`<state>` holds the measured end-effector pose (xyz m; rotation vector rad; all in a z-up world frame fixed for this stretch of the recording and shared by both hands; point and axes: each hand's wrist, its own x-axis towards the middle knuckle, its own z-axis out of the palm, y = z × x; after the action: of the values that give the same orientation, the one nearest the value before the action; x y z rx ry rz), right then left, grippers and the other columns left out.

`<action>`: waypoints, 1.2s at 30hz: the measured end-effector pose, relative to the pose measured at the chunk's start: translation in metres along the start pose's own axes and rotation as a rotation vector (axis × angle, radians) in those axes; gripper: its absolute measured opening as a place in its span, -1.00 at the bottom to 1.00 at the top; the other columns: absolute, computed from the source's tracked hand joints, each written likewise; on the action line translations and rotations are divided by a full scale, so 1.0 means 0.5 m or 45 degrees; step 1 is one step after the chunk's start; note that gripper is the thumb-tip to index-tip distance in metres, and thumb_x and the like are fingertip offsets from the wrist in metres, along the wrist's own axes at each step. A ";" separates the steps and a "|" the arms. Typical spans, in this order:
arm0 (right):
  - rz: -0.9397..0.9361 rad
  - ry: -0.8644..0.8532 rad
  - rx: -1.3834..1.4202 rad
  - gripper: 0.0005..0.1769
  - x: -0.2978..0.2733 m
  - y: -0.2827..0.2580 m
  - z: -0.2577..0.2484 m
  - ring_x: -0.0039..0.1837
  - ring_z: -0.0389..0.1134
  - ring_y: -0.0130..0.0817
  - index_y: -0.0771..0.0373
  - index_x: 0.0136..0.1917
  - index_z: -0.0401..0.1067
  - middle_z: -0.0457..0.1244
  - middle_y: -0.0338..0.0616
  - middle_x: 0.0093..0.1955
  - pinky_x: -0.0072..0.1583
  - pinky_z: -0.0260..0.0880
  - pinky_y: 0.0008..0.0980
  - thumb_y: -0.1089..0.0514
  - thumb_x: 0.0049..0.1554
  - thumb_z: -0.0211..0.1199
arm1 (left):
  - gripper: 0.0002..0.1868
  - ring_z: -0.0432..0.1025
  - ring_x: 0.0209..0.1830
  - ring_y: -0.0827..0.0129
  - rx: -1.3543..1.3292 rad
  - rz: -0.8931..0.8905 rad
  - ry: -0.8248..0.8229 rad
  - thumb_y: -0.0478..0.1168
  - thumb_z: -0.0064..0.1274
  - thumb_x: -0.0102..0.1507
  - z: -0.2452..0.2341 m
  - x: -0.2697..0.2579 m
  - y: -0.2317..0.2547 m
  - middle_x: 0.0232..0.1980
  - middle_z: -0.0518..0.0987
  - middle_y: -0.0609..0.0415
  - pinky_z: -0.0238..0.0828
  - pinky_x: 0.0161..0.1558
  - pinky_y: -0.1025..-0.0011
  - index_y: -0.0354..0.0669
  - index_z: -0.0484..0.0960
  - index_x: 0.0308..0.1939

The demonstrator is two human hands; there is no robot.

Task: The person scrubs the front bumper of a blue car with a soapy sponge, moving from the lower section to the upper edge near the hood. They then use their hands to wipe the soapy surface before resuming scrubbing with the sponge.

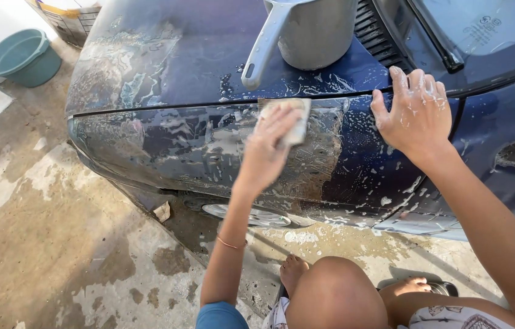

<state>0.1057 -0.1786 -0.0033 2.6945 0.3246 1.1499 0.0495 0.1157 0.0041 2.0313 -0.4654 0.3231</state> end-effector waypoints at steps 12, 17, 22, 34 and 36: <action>-0.010 0.031 -0.029 -0.51 -0.008 -0.005 -0.002 0.00 0.36 -0.25 0.16 0.40 0.48 0.31 -0.13 -0.02 0.08 0.36 -0.32 -0.21 0.44 0.12 | -0.15 -0.12 0.73 0.32 0.830 0.271 0.355 -0.18 0.17 0.35 0.180 0.005 -0.060 0.69 0.02 0.15 -0.32 0.74 0.05 0.03 -0.02 0.60; -0.036 0.063 -0.041 -0.51 -0.004 -0.002 0.003 -0.02 0.34 -0.23 0.17 0.39 0.46 0.28 -0.13 -0.02 0.04 0.34 -0.30 -0.20 0.44 0.13 | -0.31 -0.18 0.69 0.42 1.420 0.293 -0.037 0.02 0.02 0.48 0.175 0.005 -0.001 0.67 -0.01 0.33 -0.42 0.68 0.20 0.24 -0.04 0.57; -0.012 0.091 -0.068 -0.51 -0.002 -0.006 -0.002 -0.03 0.34 -0.27 0.14 0.38 0.48 0.29 -0.16 -0.04 0.03 0.35 -0.34 -0.22 0.41 0.16 | -0.26 -0.16 0.70 0.36 1.359 0.149 0.122 0.19 -0.16 0.44 0.194 0.005 -0.001 0.68 -0.06 0.25 -0.28 0.67 0.13 0.12 -0.08 0.59; -0.057 0.088 -0.096 -0.53 -0.006 0.002 0.000 -0.01 0.36 -0.27 0.13 0.39 0.48 0.30 -0.17 -0.02 0.04 0.36 -0.34 -0.20 0.42 0.16 | -0.32 0.12 0.64 0.28 1.094 0.282 0.333 -0.08 -0.05 0.36 0.205 0.039 0.018 0.61 0.22 0.09 0.07 0.62 0.10 -0.04 0.12 0.54; -0.048 0.117 -0.101 -0.51 -0.011 -0.001 -0.004 -0.02 0.36 -0.28 0.15 0.41 0.49 0.30 -0.17 -0.03 0.04 0.36 -0.35 -0.20 0.43 0.19 | -0.24 0.19 0.59 0.28 1.057 0.188 0.458 -0.21 0.08 0.27 0.187 0.066 -0.016 0.57 0.28 0.07 0.19 0.58 0.10 -0.02 0.10 0.52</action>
<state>0.1007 -0.1793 -0.0058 2.5615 0.3350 1.2513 0.0855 0.0310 -0.0330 2.6488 -0.2688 1.0943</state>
